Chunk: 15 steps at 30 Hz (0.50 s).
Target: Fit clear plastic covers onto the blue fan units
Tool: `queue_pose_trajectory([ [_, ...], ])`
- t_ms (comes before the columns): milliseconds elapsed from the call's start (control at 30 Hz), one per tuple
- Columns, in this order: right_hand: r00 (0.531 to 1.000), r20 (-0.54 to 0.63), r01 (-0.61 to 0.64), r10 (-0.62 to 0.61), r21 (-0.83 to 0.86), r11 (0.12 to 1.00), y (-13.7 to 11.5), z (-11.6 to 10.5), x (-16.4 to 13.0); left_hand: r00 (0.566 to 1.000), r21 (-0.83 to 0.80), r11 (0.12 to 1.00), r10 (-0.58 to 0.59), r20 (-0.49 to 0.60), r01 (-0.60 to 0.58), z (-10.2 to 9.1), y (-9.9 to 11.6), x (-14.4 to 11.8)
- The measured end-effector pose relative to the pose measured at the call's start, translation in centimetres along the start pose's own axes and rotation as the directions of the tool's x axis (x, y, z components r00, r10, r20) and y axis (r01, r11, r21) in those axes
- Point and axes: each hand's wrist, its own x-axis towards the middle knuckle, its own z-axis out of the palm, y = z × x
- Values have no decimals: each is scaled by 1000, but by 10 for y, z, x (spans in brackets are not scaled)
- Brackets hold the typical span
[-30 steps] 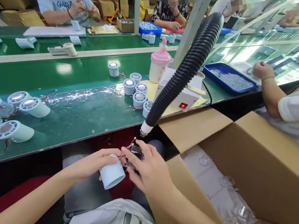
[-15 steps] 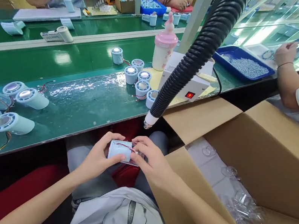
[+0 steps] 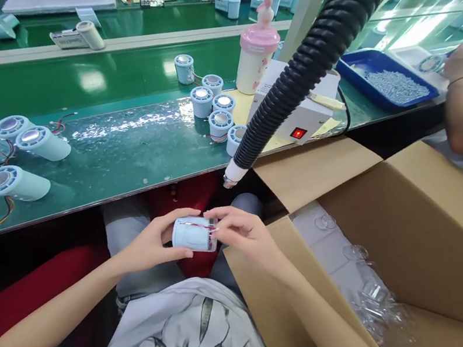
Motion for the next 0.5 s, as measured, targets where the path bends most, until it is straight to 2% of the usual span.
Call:
queue_pose_trajectory([
  [100, 983, 113, 166, -141, -255, 953, -1, 0, -7, 999, -138, 989, -53, -14, 50, 4, 5, -4],
  [200, 966, 131, 257, -223, -391, 884, 4, 2, -14, 997, -194, 978, -78, -5, 75, 6, 7, -5],
  [300, 966, 128, 257, -224, -402, 879, 9, 2, -17, 997, -184, 980, -76, 4, 76, 6, 5, -4],
  [500, 987, 116, 146, -116, -302, 942, 12, 0, -17, 999, -72, 997, -34, 35, 37, 2, 6, -6],
])
